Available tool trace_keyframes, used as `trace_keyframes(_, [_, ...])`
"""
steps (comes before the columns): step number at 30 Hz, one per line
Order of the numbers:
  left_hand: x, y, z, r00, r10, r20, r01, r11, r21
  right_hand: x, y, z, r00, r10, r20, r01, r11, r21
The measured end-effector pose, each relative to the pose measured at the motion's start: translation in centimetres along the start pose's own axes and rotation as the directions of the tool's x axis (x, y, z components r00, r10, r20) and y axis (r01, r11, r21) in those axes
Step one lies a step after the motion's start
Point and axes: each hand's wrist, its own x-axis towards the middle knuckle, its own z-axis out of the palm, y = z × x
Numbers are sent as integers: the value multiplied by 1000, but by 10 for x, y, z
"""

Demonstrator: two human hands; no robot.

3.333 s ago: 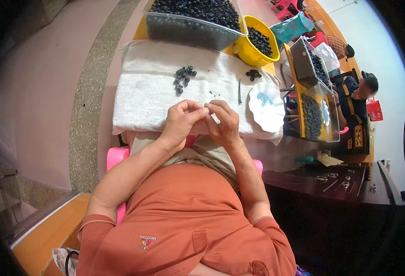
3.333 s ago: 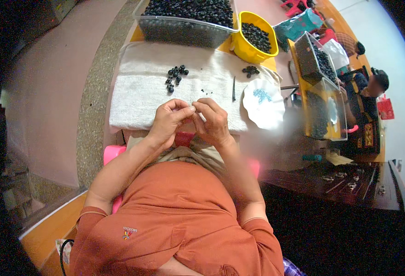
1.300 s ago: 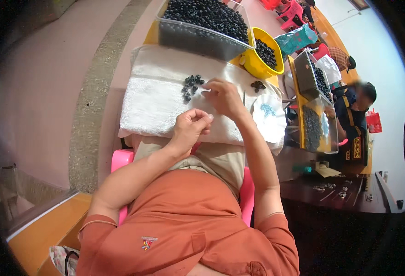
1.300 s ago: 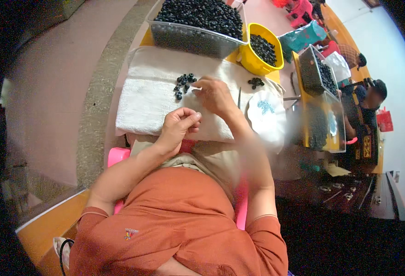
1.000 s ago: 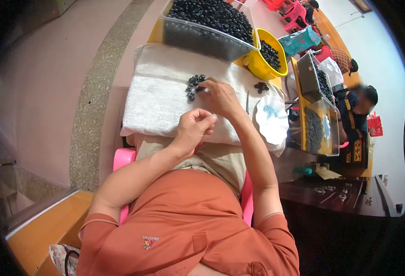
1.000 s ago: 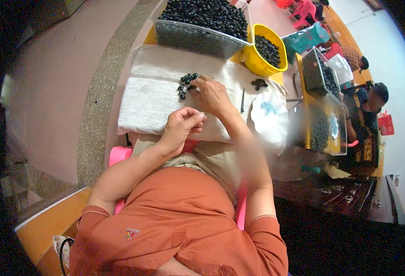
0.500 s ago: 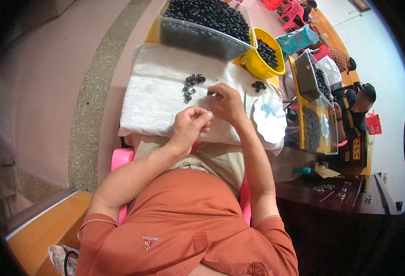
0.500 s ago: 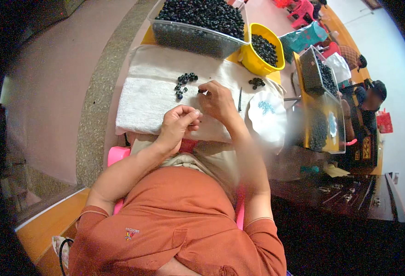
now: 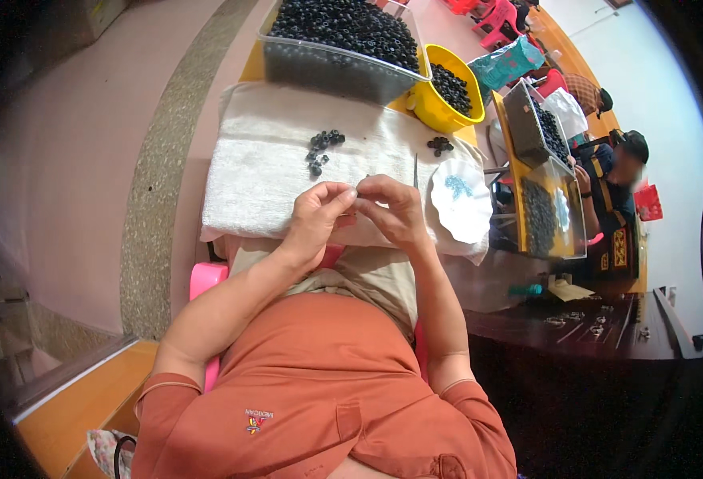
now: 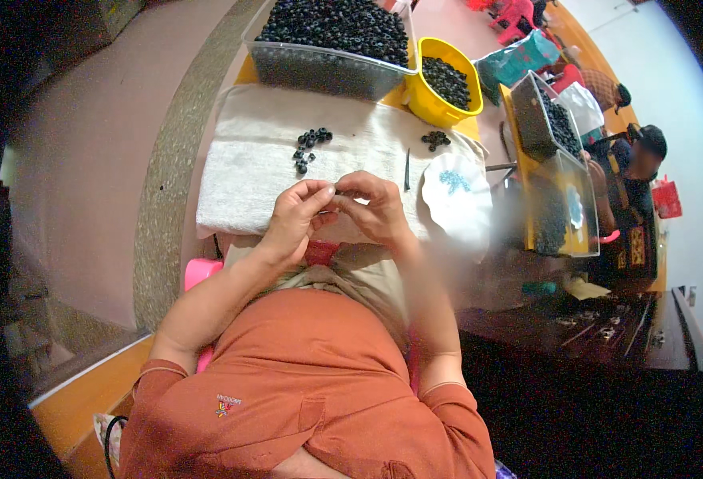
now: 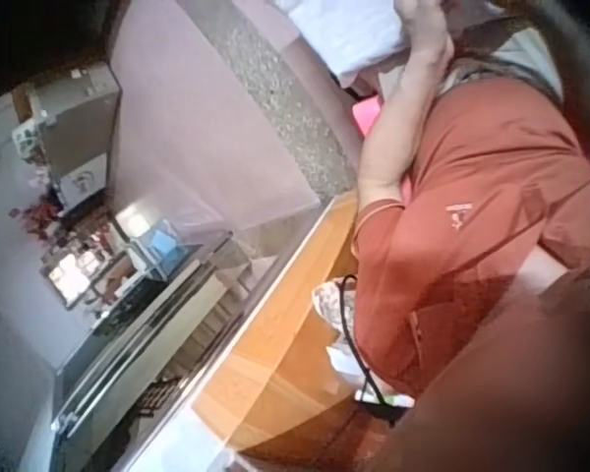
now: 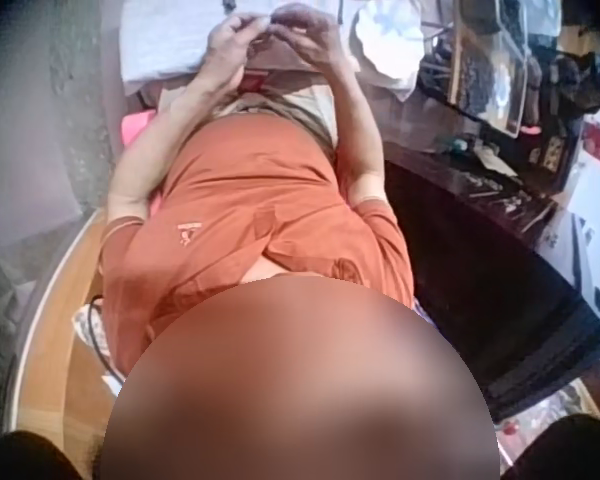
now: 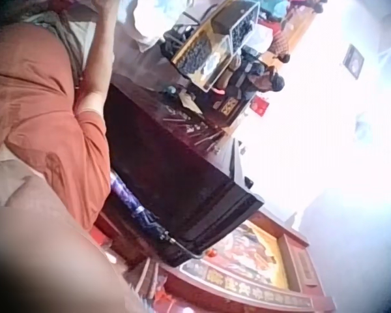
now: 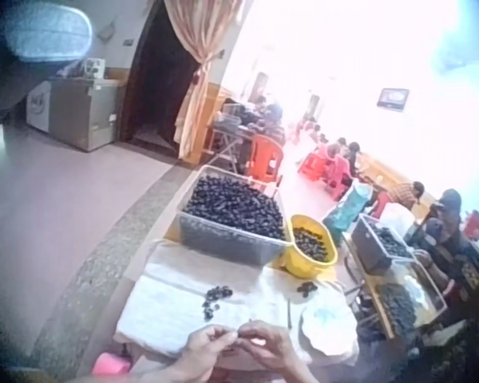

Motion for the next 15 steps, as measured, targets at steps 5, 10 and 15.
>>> trace_keyframes(5, [2, 1, -3, 999, -8, 33, 9, 1000, -23, -4, 9, 1, 998, -55, -13, 55, 998, 40])
trace_keyframes(10, [0, 5, -2, 999, -17, 40, 15, 999, 50, -8, 6, 2, 997, -63, -48, 64, 998, 26])
trace_keyframes(15, [-1, 6, -1, 997, -4, 82, -2, 998, 68, -12, 6, 1, 998, -54, -11, 54, 998, 9])
